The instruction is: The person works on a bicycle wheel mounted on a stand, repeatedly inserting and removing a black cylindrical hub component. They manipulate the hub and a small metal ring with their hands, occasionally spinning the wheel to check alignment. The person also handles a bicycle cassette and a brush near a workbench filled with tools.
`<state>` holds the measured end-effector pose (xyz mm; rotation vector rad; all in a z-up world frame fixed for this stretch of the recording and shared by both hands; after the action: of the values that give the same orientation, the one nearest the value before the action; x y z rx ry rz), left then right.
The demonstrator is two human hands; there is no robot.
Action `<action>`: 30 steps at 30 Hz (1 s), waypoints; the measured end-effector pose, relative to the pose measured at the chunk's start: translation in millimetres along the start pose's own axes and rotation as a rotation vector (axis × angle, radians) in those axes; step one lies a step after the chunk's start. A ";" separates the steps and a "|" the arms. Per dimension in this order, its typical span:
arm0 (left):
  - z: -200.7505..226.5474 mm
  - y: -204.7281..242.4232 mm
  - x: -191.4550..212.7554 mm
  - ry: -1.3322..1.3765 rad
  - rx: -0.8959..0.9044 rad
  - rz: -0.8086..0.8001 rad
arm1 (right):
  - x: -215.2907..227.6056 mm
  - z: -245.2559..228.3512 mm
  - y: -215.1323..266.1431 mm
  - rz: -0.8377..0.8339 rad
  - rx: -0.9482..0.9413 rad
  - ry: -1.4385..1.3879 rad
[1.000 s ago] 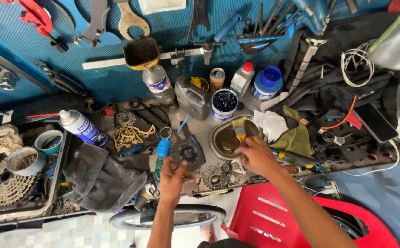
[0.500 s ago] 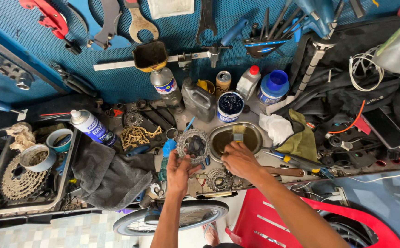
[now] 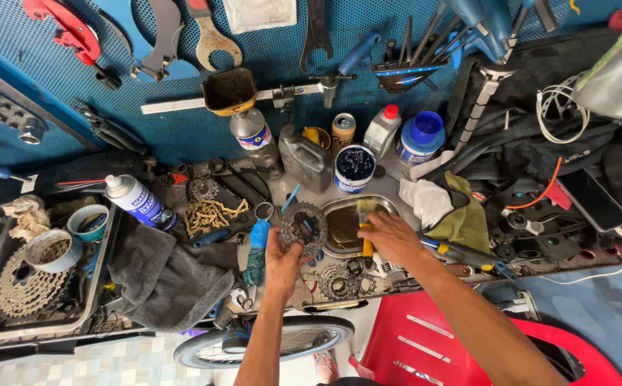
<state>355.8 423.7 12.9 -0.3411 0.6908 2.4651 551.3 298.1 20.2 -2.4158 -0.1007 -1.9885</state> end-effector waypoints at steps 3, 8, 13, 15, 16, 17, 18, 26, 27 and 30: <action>-11.8 -5.9 1.4 -0.005 0.063 0.026 | 15.8 9.5 3.3 0.186 0.006 -0.070; -23.9 -7.7 0.3 -0.007 0.072 0.045 | 22.0 15.5 12.4 0.243 0.002 -0.213; -27.0 -7.2 0.4 -0.033 0.080 0.051 | 60.5 78.9 33.4 0.335 -0.351 0.095; -28.0 -4.8 0.7 -0.032 0.083 0.044 | 62.3 95.5 41.3 0.270 -0.388 0.245; -29.0 -3.6 1.1 -0.024 0.085 0.043 | 59.0 102.6 48.0 0.221 -0.365 0.283; -30.2 -1.2 1.7 -0.015 0.086 0.043 | 54.8 109.4 56.3 0.172 -0.342 0.320; -28.4 -3.5 -0.4 -0.003 0.079 0.039 | 55.8 118.7 65.4 0.179 -0.350 0.345; -30.2 -5.0 -4.1 0.001 0.100 0.038 | 76.4 171.8 139.8 0.155 -0.658 0.341; -31.1 -3.6 -6.7 0.012 0.102 0.030 | 78.7 170.9 137.1 0.139 -0.673 0.319; -30.0 -2.1 -17.3 -0.016 0.111 0.021 | 81.9 155.0 114.0 0.081 -0.680 0.387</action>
<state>373.8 401.3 -6.5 -0.2722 0.8241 2.4351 725.3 195.5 74.2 -2.1900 0.7804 -2.7280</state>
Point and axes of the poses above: each hand's wrist, its own y-axis away from the middle knuckle, its own x-axis out of the back of the hand, z = x × y, the point moved 8 cm from there along -y, towards the middle knuckle, and after that the axes turned 11 degrees about x, right-handed, at the moved point
